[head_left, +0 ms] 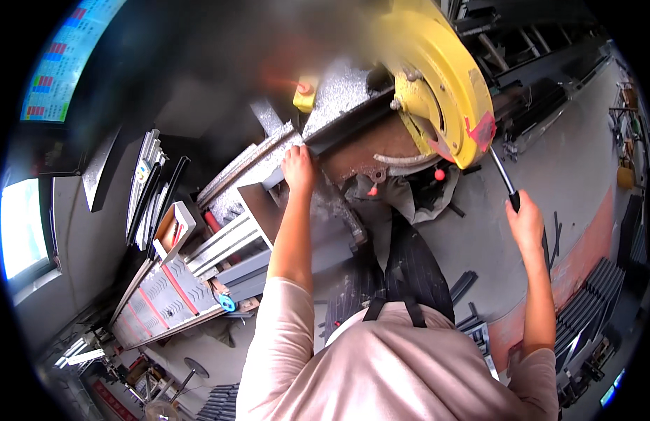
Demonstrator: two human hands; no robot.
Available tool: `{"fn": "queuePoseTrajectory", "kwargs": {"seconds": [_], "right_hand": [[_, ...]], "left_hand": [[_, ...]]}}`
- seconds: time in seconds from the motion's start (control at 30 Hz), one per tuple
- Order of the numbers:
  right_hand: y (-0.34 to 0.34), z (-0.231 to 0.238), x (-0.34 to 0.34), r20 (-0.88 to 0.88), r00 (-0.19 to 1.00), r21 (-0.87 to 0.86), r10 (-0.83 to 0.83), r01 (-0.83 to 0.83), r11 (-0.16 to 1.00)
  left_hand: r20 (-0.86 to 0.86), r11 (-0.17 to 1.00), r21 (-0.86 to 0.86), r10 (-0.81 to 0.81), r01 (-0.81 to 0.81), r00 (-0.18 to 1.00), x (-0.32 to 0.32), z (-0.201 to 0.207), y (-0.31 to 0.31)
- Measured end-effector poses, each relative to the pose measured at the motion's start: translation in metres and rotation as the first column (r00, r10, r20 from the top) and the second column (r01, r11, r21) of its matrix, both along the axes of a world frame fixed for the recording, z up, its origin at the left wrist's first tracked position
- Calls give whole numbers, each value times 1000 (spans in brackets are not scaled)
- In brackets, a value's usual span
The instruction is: The person inputs settings on a control screen, cuts metal frame profiles using a chop saw, stacks the cut pieces on the floor, and cuts additional metal profiles with the saw.
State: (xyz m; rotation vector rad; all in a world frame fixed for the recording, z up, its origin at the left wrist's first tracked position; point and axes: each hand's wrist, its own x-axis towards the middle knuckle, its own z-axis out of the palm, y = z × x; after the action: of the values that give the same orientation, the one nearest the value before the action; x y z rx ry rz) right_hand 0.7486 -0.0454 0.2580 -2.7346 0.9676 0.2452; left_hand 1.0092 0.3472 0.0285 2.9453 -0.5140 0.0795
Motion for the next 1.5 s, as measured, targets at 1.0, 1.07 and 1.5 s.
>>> {"fn": "queuePoseTrajectory", "kwargs": {"seconds": [1.0,1.07,1.5], "right_hand": [[-1,-43,-9,12,1000,-13,-26,26,1000],[1,-47,-9,44,999,-11,-9,10,1000],[-17,-121,-23,8,996,68,-86,85,994]], "left_hand": [[10,977,-214,24,-21,1000,-6,-14,11],[-5,978,-209,22,-22,1000,-6,-13,11],[-76,984,-176,18,-31,997,-4,-9,4]]}}
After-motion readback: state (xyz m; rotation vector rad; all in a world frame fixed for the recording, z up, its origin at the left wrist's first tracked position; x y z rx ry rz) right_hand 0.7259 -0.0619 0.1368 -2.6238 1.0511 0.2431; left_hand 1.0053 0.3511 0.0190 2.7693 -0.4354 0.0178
